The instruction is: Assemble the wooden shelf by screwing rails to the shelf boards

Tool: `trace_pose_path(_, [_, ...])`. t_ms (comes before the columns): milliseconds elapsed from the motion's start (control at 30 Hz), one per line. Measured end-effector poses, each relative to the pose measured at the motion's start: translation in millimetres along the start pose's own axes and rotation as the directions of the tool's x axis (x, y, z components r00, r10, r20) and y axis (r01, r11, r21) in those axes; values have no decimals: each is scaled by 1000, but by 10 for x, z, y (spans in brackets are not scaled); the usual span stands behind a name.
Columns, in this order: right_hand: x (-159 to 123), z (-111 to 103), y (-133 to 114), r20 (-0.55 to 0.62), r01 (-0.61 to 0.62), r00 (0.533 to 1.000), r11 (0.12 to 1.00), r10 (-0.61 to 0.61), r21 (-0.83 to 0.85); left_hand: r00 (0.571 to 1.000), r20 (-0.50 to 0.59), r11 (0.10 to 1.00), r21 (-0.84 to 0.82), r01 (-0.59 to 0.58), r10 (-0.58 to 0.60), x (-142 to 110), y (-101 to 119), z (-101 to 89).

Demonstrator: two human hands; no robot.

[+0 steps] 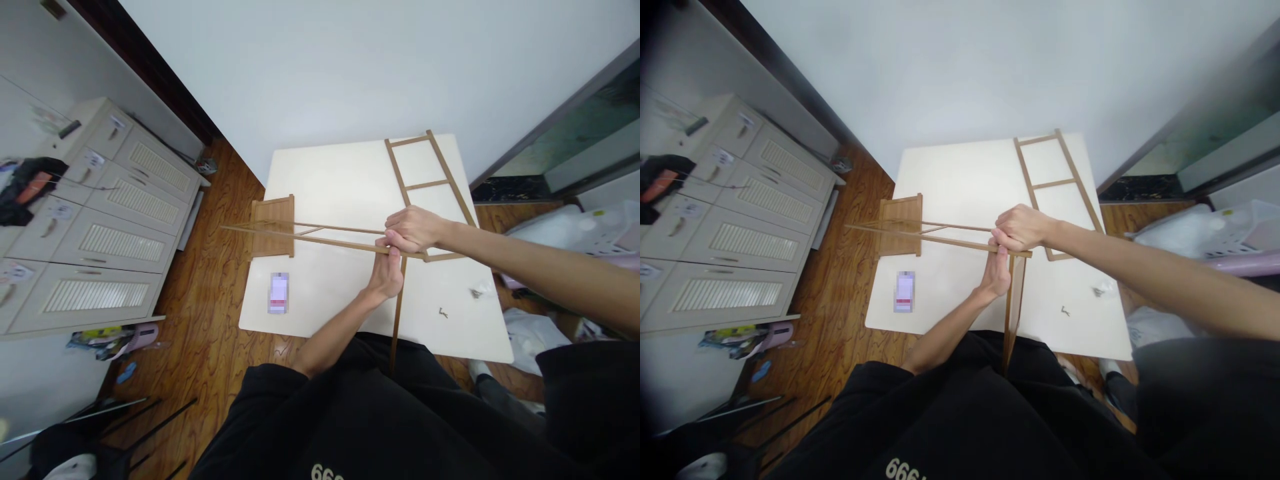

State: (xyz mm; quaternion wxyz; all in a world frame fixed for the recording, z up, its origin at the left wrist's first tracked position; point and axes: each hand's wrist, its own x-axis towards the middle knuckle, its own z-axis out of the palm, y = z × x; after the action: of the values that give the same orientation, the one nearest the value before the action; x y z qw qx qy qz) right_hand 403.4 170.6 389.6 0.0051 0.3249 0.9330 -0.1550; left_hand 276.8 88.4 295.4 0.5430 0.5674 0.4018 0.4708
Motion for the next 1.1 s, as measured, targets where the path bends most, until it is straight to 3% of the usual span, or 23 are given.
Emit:
trace_pose_path(200, [-128,127,196,107,-321,942,947,319,2,998,-2,997,38,71,-70,151,-240,202])
trace_pose_path(300, [-204,242,398,119,-411,908,908,401,84,991,-18,987,83,134,-133,262,-381,318])
trace_pose_path(467, [-436,487,802,223,-515,857,778,464,360,974,-30,957,184,225,-224,430,-605,442])
trace_pose_path(633, [-729,836,1068,238,-480,860,555,452,679,960,69,922,306,239,-272,574,-818,453])
trace_pose_path(767, [-834,1112,1111,197,-428,852,428,485,796,948,112,903,355,241,-297,669,-984,435])
trace_pose_path(867, [-841,1269,1100,162,-393,844,385,511,835,936,191,918,326,224,-296,653,-1076,370])
trace_pose_path(1000, [-884,1390,1058,160,-401,826,363,541,841,883,369,952,211,223,-289,554,-1126,219])
trace_pose_path(1100, [-963,1414,1033,172,-379,851,354,496,855,870,421,966,150,211,-256,483,-1136,159])
